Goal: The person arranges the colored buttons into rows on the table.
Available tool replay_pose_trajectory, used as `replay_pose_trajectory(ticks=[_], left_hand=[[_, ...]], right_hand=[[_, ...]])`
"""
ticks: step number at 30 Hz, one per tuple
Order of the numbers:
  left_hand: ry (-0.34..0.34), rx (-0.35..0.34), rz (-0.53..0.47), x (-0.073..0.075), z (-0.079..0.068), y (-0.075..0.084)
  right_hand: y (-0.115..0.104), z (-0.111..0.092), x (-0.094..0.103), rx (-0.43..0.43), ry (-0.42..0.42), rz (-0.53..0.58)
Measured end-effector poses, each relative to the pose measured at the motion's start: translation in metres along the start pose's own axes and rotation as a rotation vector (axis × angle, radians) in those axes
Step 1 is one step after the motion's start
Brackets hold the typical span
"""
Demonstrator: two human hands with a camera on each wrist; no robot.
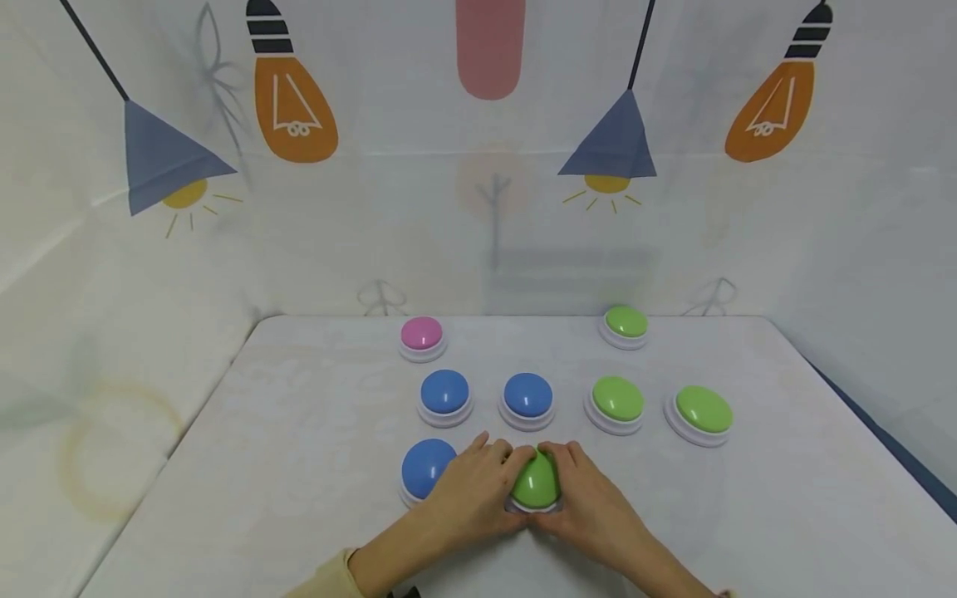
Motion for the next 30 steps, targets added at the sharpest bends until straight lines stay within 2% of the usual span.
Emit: replay_pose_trajectory(ticks=[11, 22, 30], left_hand=[[-0.033, 0.014, 0.004, -0.001, -0.002, -0.002], [-0.02, 0.045, 0.005, -0.003, -0.004, 0.002], [-0.005, 0.052, -0.003, -0.003, 0.0, 0.006]], right_hand=[[-0.002, 0.001, -0.009, -0.029, 0.009, -0.084], [-0.001, -0.001, -0.012, 0.021, 0.025, -0.098], [0.0, -0.002, -0.005, -0.014, -0.026, -0.06]])
Point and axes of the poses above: each hand's wrist, its own z-axis towards the middle knuckle, its own x-axis out of the back of the hand, y = z × x, the point moved 2 cm from there along z, towards the middle knuckle, and after that the axes turned 14 degrees about z, right-handed, at the moved point
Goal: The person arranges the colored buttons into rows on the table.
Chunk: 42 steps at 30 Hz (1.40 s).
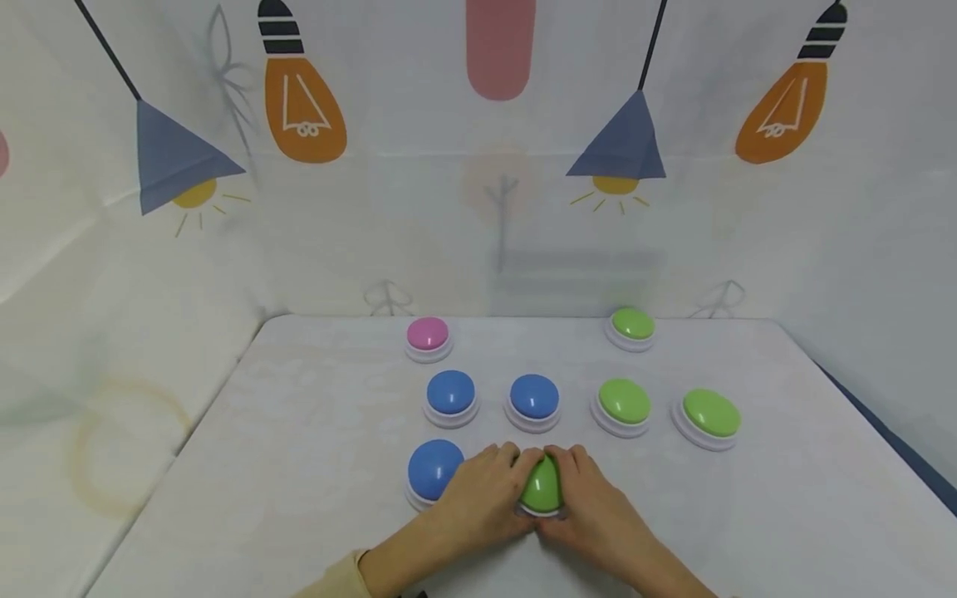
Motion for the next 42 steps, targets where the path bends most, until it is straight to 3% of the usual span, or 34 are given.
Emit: replay_pose_trajectory(ticks=[7, 15, 28, 37, 42], left_hand=[[0.037, -0.001, 0.002, 0.002, 0.004, 0.002], [0.011, 0.008, -0.004, 0.003, 0.004, 0.001], [-0.173, 0.018, -0.145, 0.008, -0.001, -0.009], [-0.152, 0.057, -0.14, 0.015, -0.002, -0.014], [-0.147, 0.073, -0.156, 0.02, -0.002, -0.02]], right_hand=[[0.002, 0.001, 0.005, -0.003, 0.004, -0.005], [0.0, 0.0, 0.002, 0.01, 0.004, -0.03], [0.0, -0.004, -0.002, -0.024, -0.041, 0.035], [-0.002, -0.004, -0.001, -0.102, -0.08, 0.136], [-0.002, -0.003, 0.0, -0.097, -0.069, 0.151]])
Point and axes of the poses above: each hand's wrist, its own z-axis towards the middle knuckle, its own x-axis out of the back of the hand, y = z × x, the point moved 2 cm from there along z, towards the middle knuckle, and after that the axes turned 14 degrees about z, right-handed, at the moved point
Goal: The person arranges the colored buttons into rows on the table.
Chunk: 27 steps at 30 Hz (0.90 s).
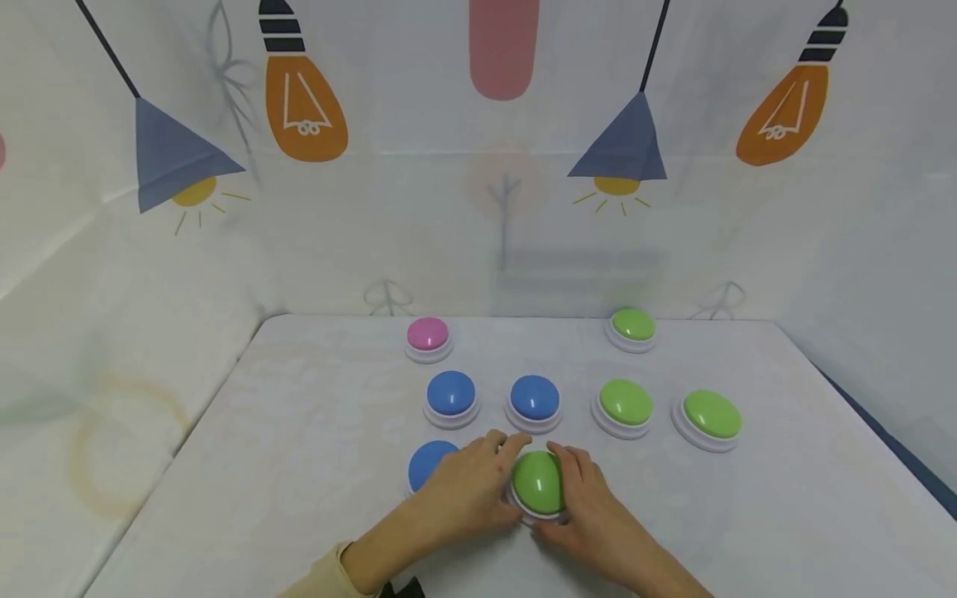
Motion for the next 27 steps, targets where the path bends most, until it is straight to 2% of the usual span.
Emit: replay_pose_trajectory(ticks=[7, 14, 21, 27], left_hand=[[0.01, 0.03, -0.037, 0.007, 0.002, -0.008], [0.052, 0.033, -0.05, 0.014, 0.004, -0.017], [0.075, 0.07, -0.083, 0.025, 0.005, -0.029], [0.184, 0.068, -0.098, 0.033, 0.005, -0.043]], right_hand=[[-0.002, 0.004, 0.002, -0.01, 0.0, -0.018], [-0.007, 0.008, 0.007, -0.038, 0.014, -0.032], [-0.018, 0.015, 0.018, -0.004, 0.061, -0.026], [-0.021, 0.024, 0.023, 0.04, 0.081, 0.017]])
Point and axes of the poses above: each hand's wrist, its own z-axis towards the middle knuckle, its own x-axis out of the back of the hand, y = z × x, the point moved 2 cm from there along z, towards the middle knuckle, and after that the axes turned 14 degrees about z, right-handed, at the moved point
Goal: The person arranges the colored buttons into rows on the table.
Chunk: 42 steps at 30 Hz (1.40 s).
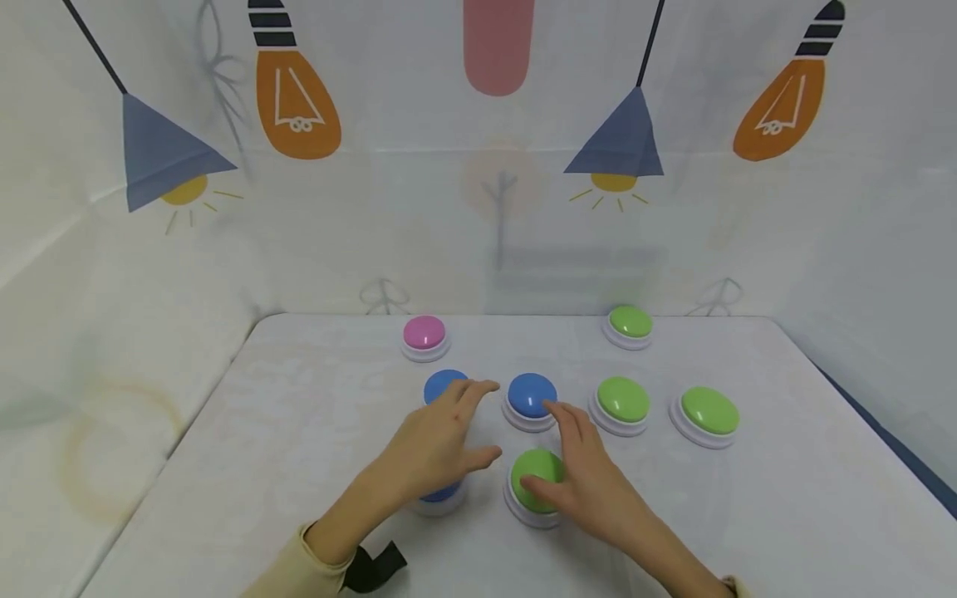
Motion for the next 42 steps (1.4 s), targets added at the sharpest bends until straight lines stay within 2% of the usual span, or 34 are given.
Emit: replay_pose_trajectory(ticks=[4, 11, 18, 27, 33, 37, 42], left_hand=[[0.04, 0.015, -0.013, 0.004, 0.001, -0.008], [0.028, 0.057, -0.043, 0.007, 0.004, -0.019], [-0.009, 0.152, -0.07, 0.012, 0.006, -0.037], [-0.003, 0.165, -0.121, 0.017, 0.011, -0.059], [-0.011, 0.193, -0.123, 0.016, 0.02, -0.076], [-0.028, 0.211, -0.132, 0.01, 0.026, -0.086], [-0.014, 0.231, -0.164, 0.003, 0.034, -0.097]], right_hand=[[0.0, 0.008, -0.002, 0.019, 0.004, 0.02], [-0.007, 0.027, -0.007, -0.014, -0.02, 0.049], [-0.019, 0.045, -0.013, -0.012, -0.055, 0.076], [-0.034, 0.077, -0.02, 0.14, -0.135, 0.156], [-0.043, 0.105, -0.02, 0.212, -0.194, 0.154], [-0.042, 0.121, -0.024, 0.22, -0.224, 0.159], [-0.039, 0.138, -0.031, 0.203, -0.24, 0.165]])
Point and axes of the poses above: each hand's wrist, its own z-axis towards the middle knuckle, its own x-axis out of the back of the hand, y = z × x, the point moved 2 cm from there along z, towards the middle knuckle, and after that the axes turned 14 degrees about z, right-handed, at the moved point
